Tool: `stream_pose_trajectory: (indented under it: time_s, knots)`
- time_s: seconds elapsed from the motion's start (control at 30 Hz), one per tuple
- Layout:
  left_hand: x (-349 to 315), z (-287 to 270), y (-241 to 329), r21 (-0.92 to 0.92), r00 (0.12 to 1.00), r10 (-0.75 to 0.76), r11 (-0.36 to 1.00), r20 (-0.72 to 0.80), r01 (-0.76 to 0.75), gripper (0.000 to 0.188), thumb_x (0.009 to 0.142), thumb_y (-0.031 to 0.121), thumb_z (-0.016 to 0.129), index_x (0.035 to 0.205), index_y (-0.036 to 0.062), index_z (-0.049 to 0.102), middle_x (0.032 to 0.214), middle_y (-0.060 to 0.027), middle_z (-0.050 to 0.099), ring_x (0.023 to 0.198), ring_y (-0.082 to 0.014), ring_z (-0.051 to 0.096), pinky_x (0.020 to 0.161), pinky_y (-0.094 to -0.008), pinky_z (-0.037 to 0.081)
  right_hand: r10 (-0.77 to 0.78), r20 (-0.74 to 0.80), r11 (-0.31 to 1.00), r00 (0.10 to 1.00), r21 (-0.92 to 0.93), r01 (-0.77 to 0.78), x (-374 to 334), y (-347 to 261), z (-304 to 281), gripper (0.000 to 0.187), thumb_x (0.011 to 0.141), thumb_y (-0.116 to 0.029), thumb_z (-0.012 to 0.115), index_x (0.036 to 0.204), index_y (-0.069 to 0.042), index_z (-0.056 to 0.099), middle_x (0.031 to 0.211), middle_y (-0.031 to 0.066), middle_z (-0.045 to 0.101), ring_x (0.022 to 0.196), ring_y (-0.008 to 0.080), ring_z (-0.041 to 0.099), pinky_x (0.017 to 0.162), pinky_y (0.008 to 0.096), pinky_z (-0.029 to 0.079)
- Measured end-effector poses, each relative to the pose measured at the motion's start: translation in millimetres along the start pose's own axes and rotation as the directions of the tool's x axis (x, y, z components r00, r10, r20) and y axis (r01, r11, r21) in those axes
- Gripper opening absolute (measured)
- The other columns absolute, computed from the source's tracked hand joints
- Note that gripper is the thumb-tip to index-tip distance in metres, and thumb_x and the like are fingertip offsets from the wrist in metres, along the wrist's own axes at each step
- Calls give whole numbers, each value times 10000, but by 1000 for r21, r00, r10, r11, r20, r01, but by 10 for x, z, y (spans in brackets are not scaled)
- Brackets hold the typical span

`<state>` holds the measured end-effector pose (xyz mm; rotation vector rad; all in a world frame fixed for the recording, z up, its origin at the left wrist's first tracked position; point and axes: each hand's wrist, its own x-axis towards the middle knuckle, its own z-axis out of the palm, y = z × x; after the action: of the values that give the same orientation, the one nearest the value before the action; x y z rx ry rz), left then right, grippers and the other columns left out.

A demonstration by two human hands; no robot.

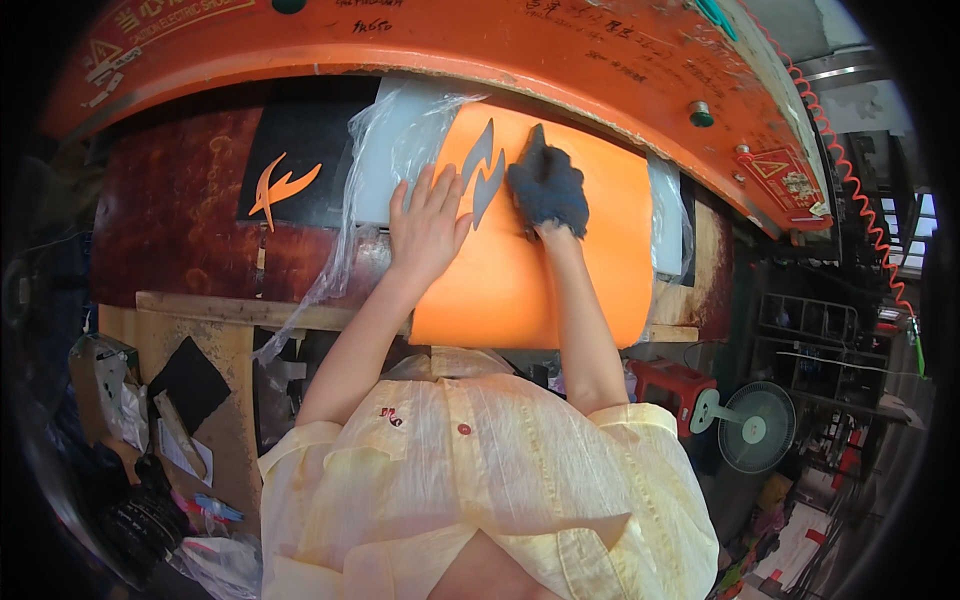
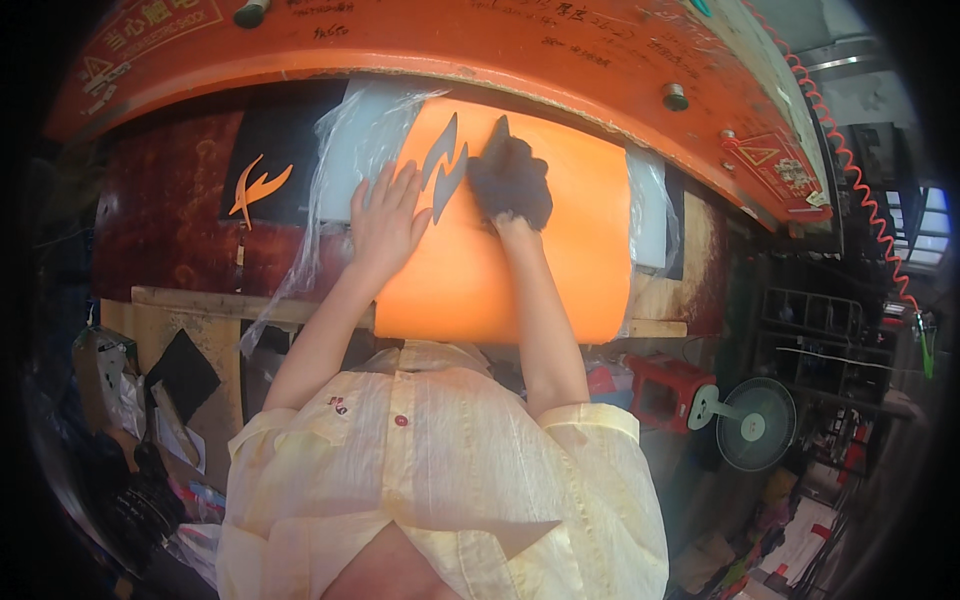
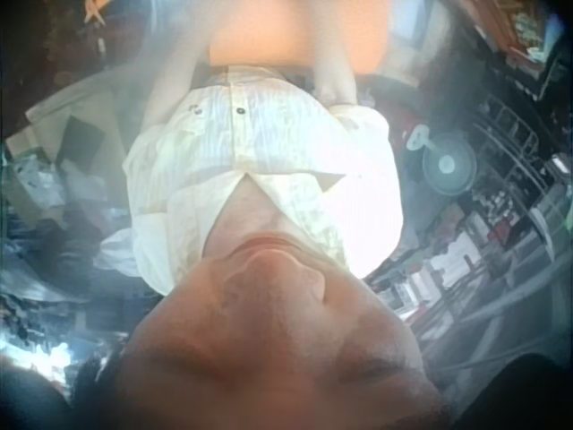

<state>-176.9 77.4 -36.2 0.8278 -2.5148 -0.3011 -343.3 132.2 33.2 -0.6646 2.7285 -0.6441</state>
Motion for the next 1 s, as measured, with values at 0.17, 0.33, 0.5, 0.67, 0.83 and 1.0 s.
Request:
stream_pose_trajectory:
  time_s: [0.17, 0.33, 0.5, 0.67, 0.83, 1.0]
  knots:
    - [-322, -234, 18, -186, 991, -122, 976, -50, 111, 491, 813, 271, 636, 1255, 86, 528, 1336, -102, 468, 1248, -260, 417, 1010, -436, 292, 44, 14, 974, 999, -223, -40, -71, -217, -18, 728, 730, -550, 609, 1310, -133, 468, 1245, 206, 507, 1122, 361, 539, 930, 426, 439]
    - [-1057, -416, 52, -179, 940, -314, 926, 131, 334, 298, 795, 369, 644, 905, 92, 648, 888, -71, 621, 897, -245, 542, 789, -397, 350, 2, 16, 968, 1000, -252, 2, -99, -195, 62, 769, 718, -557, 619, 1339, -136, 448, 1249, 210, 505, 1123, 356, 538, 934, 419, 436]
    - [-1126, -291, -56, -209, 951, -262, 933, 165, 293, 330, 806, 394, 626, 683, 89, 613, 660, -51, 593, 714, -242, 555, 700, -386, 352, -138, 153, 948, 979, 307, 86, 74, 559, -87, 674, 818, -448, 604, 1351, -73, 432, 1191, 149, 550, 1018, 248, 582, 856, 355, 470]
    - [-1109, -238, -42, -264, 962, -255, 925, 101, 273, 293, 822, 353, 615, 711, 83, 612, 675, -60, 579, 712, -258, 558, 665, -395, 364, -54, -493, 997, 868, 28, 78, -4, 2125, -538, 644, 817, -363, 660, 1290, 30, 467, 1119, 166, 595, 968, 235, 583, 826, 360, 477]
    - [-1169, -171, -17, -257, 962, -257, 927, 98, 274, 286, 831, 325, 614, 704, 71, 578, 708, -70, 581, 725, -270, 570, 670, -401, 372, 385, -44, 923, 922, 39, -383, -209, 3246, -796, 559, 829, -428, 600, 1198, -9, 562, 1093, 183, 635, 941, 332, 613, 841, 390, 466]
    - [-995, -167, 1, -436, 939, -333, 835, 83, 335, 289, 852, 308, 596, 735, 47, 559, 723, -92, 569, 746, -314, 566, 657, -431, 388, 136, 0, 746, 991, -657, -102, -9, 3217, -761, 395, 878, -323, 551, 1152, -42, 597, 1192, 150, 590, 1010, 337, 585, 870, 401, 477]
